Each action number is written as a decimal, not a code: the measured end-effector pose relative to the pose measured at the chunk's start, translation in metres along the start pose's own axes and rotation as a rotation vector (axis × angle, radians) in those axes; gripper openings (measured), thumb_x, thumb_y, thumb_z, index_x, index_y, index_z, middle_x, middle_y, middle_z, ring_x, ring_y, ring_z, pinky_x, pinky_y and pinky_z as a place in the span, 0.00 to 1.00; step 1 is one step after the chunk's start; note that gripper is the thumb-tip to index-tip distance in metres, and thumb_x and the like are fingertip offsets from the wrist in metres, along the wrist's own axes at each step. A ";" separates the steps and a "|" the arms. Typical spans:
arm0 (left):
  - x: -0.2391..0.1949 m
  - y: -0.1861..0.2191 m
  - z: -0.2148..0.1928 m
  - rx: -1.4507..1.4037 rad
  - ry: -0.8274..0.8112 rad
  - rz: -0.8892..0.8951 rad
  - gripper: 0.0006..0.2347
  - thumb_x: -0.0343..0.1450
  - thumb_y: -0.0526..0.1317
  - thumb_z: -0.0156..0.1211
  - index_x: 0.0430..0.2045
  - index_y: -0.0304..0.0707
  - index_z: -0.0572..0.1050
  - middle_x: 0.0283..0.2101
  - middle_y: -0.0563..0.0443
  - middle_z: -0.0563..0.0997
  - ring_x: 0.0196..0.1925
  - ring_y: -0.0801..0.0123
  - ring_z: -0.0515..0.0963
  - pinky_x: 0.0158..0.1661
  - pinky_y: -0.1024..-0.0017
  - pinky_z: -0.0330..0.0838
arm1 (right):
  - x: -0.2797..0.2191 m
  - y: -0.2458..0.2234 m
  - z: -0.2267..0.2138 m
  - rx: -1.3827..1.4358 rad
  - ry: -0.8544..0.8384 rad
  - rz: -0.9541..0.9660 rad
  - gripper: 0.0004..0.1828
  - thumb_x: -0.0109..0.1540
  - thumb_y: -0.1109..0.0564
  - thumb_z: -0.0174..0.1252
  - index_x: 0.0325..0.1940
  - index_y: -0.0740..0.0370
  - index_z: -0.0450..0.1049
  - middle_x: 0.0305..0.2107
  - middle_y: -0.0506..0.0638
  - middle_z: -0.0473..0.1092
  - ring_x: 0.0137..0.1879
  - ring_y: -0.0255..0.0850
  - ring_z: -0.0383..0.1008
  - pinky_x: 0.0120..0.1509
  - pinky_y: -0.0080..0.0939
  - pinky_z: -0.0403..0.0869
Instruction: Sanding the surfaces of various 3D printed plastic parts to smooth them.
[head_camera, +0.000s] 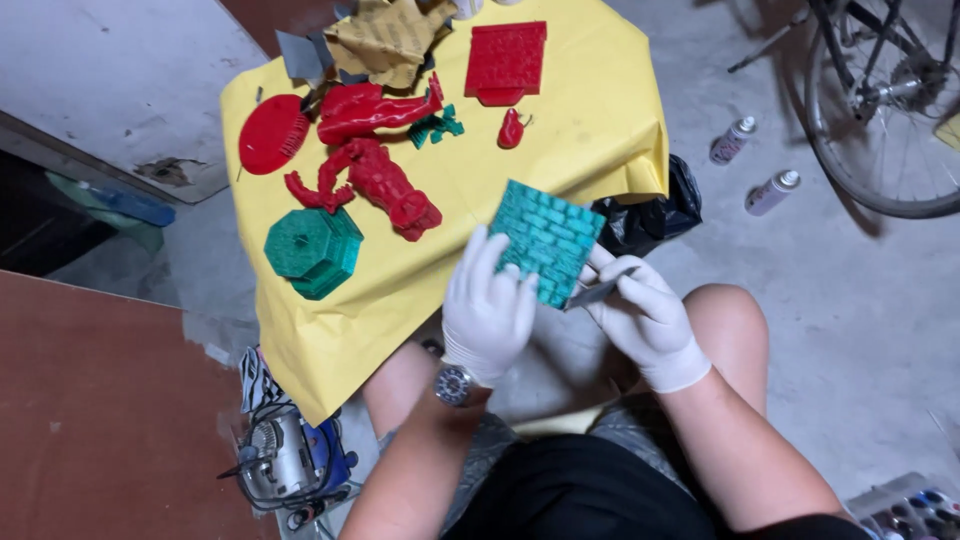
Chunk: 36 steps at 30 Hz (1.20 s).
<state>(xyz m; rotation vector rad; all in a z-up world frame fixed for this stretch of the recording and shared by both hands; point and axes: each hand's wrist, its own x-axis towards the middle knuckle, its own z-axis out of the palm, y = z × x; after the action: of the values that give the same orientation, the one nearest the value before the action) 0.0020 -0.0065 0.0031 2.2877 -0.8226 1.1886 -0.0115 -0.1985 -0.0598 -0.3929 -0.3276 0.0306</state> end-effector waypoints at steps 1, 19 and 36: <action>-0.008 0.006 0.005 -0.003 0.002 0.000 0.08 0.72 0.38 0.62 0.35 0.31 0.71 0.54 0.36 0.76 0.59 0.36 0.77 0.52 0.49 0.78 | -0.007 0.006 -0.022 -0.003 0.000 -0.002 0.10 0.63 0.65 0.49 0.43 0.74 0.73 0.67 0.77 0.58 0.70 0.69 0.64 0.69 0.72 0.66; -0.052 0.017 -0.005 -0.666 -0.212 -0.868 0.16 0.67 0.37 0.70 0.50 0.39 0.79 0.45 0.43 0.85 0.51 0.54 0.84 0.53 0.60 0.76 | 0.007 -0.010 -0.009 -0.763 0.010 -0.318 0.10 0.65 0.63 0.56 0.44 0.76 0.73 0.58 0.79 0.67 0.64 0.70 0.71 0.67 0.63 0.71; -0.071 0.024 0.016 -0.302 -0.391 -1.017 0.16 0.65 0.40 0.65 0.49 0.50 0.79 0.38 0.47 0.85 0.46 0.58 0.85 0.47 0.61 0.80 | 0.021 0.040 0.010 -1.825 -0.483 -0.819 0.23 0.70 0.55 0.45 0.67 0.62 0.71 0.65 0.61 0.67 0.69 0.61 0.68 0.76 0.61 0.63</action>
<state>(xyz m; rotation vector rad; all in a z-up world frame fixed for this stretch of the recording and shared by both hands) -0.0370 -0.0123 -0.0621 2.1950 0.1127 0.1553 0.0066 -0.1556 -0.0604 -2.0381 -0.9340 -1.0654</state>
